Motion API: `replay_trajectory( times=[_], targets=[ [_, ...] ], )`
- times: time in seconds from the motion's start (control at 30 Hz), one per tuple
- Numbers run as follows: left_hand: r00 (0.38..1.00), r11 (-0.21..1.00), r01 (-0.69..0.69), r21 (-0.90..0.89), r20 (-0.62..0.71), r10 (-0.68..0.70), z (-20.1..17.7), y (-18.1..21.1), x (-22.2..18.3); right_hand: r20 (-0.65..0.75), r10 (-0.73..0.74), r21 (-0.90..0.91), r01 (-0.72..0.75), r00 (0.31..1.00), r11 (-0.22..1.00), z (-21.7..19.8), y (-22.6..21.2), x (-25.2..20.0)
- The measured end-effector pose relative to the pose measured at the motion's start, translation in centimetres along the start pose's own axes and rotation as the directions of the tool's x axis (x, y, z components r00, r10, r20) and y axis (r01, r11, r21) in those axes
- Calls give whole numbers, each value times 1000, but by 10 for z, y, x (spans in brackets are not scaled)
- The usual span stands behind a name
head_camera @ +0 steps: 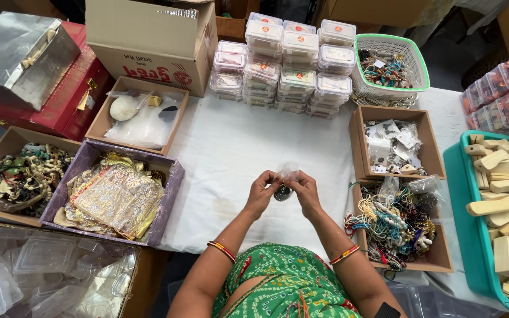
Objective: Organizing and packing various jewelry items into small plastic bags and containers at a workspace.
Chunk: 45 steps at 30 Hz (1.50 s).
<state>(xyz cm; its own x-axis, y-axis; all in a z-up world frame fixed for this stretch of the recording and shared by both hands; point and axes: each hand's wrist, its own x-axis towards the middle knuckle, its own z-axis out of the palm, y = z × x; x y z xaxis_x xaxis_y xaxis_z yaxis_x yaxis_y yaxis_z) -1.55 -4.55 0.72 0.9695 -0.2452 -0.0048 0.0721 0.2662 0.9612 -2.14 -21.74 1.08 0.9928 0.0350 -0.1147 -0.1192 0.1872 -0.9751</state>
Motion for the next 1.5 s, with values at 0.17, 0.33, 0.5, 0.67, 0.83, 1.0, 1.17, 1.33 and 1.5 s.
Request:
replay_trajectory(
  times=[0.17, 0.33, 0.5, 0.67, 0.83, 1.0, 1.17, 1.33, 1.5],
  targets=[
    [994, 999, -37, 33, -99, 40, 15, 8, -3, -141, 43, 64, -34, 989, 997, 9, 7, 1],
    [991, 999, 8, 35, -135, -3, 16, 5, -5, -185, 89, 53, -81, 979, 995, 12, 1, 0],
    [985, 997, 67, 43, -160, -60, 16, 8, -7, -175, 139, -26, -145, 975, 989, 16, -11, -5],
    [966, 977, 215, -4, -144, -213, 3, 3, 1, -118, 165, -64, -173, 979, 983, 8, -1, 1],
    [957, 958, 288, 11, -43, -287, -19, -12, 19, -68, 174, -105, -181, 982, 978, 4, -1, 11],
    [914, 582, -334, 742, 105, 391, -32, 12, 19, 158, -524, -668, 482, 837, 567, 15, -17, 1],
    [791, 184, -543, 819, 426, 440, -59, -38, -4, 430, -504, -797, 577, 749, 177, -5, 34, -19],
    [744, 69, -633, 771, 581, 330, -70, -45, -26, 568, -311, -790, 611, 762, 56, 10, 19, -55],
    [725, 32, -662, 748, 630, 279, -75, -42, -35, 614, -300, -786, 598, 730, -157, 8, 34, -78]
  ],
)
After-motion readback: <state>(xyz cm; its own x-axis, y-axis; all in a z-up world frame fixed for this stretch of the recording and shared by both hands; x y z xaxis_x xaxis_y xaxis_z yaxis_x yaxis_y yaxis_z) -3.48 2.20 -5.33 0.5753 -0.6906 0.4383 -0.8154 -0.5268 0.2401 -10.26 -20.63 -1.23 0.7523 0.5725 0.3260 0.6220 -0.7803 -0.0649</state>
